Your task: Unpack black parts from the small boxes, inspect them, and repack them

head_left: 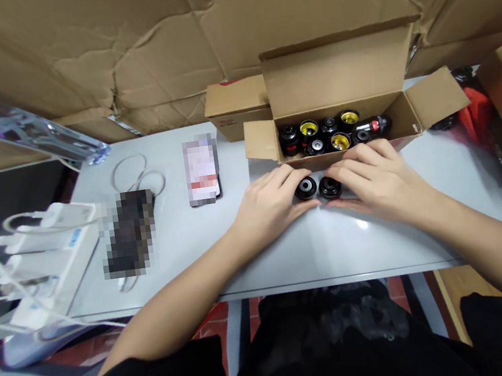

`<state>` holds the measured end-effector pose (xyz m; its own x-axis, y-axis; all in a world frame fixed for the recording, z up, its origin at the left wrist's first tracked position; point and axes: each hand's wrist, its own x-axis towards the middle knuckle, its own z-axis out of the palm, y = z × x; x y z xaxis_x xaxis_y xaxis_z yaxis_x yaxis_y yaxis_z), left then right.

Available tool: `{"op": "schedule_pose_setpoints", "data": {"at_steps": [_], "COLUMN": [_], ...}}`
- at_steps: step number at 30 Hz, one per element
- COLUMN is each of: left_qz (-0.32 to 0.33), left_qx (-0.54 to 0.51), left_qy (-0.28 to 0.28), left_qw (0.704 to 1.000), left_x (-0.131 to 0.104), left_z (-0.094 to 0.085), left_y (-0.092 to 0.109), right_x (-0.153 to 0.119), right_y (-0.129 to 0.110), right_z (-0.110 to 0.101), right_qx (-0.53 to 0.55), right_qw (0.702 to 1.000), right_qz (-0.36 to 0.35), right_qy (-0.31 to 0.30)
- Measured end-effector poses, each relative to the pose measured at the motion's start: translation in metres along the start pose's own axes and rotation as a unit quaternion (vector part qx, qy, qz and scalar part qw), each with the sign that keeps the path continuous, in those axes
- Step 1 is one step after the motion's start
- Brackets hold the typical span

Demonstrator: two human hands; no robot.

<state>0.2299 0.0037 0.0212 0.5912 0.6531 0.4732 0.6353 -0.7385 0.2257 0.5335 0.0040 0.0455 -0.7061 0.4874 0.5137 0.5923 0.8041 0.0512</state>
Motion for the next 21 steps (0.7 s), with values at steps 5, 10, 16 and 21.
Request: {"op": "schedule_pose_setpoints", "data": {"at_steps": [5, 10, 16, 21], "left_qz": [0.007, 0.005, 0.074, 0.156], "left_qx": [0.099, 0.113, 0.12, 0.139], "left_qy": [-0.024, -0.005, 0.13, 0.157], "left_qw": [0.995, 0.994, 0.981, 0.965], "left_x": [0.001, 0.002, 0.005, 0.011], "left_z": [0.002, 0.002, 0.002, 0.007], "left_y": [-0.001, -0.004, 0.006, 0.016], "right_x": [-0.001, -0.003, -0.007, -0.009], "right_y": [-0.002, -0.003, 0.016, 0.036], "right_z": [0.012, 0.013, -0.008, -0.006], "right_qx": [-0.041, -0.021, -0.027, -0.014], "right_qw": [0.999, 1.0, 0.993, 0.992], "right_qz": [-0.012, 0.0, 0.1, 0.123], "right_qy": [-0.014, 0.011, 0.056, 0.007]}}
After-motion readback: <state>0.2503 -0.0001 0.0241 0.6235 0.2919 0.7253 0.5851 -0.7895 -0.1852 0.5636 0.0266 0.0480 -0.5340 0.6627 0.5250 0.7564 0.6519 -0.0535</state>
